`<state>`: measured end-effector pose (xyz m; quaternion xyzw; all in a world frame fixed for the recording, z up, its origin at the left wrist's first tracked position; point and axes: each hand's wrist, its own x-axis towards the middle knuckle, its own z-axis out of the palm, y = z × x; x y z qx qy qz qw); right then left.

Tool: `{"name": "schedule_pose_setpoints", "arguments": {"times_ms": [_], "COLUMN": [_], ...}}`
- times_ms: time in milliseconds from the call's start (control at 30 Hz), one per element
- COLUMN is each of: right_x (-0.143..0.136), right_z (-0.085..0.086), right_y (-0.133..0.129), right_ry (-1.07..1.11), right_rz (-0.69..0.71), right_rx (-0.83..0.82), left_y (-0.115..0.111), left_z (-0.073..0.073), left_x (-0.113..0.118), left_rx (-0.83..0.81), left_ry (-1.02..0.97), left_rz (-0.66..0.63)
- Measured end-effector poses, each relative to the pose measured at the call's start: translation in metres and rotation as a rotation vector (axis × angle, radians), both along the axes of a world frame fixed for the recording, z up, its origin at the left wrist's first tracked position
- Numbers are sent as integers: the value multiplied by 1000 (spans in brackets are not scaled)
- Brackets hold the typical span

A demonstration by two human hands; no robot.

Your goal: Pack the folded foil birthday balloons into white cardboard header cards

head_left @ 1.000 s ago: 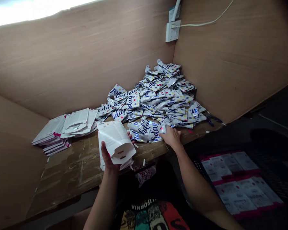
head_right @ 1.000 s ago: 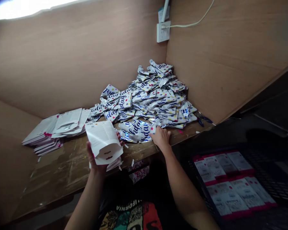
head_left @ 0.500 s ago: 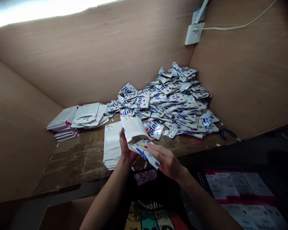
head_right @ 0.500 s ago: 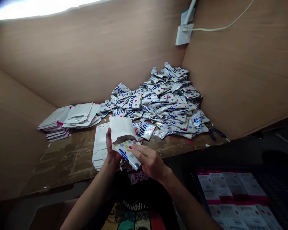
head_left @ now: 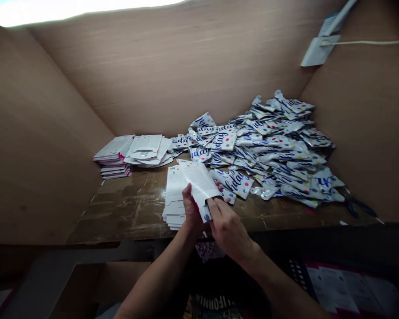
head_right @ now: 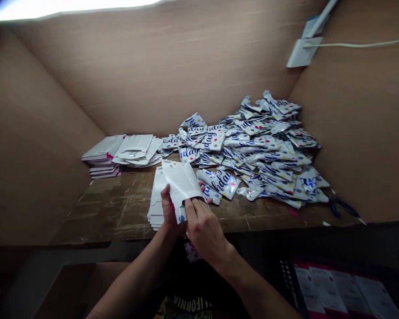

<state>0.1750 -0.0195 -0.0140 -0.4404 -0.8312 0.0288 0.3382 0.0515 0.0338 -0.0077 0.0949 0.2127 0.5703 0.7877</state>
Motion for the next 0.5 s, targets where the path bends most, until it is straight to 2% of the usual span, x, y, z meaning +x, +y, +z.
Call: {"name": "schedule_pose_setpoints", "arguments": {"times_ms": [100,167,233,300,367,433,500], "right_x": [-28,-45,-64,-86,-117,-159,-210], "right_z": [1,2,4,10,22,36,51], "right_y": [-12,-11,3,34,79,133,183], "right_ry": [27,-73,-137,-117,-92,-144,-280], "right_rz": [174,257,266,230,156,56,-48], "right_rx": [27,27,18,24,61,105,84], "left_y": [-5,-10,-13,-10,-1,10,19], "left_z": [2,0,-5,-14,-28,-43,-59], "left_x": [-38,-60,-79,-97,-118,-137,-151], "left_rx": [-12,-8,36,119,197,214,184], "left_ry": [-50,-61,-30,122,497,1037,1499], "left_rz": [111,110,71,144,338,482,430]}}
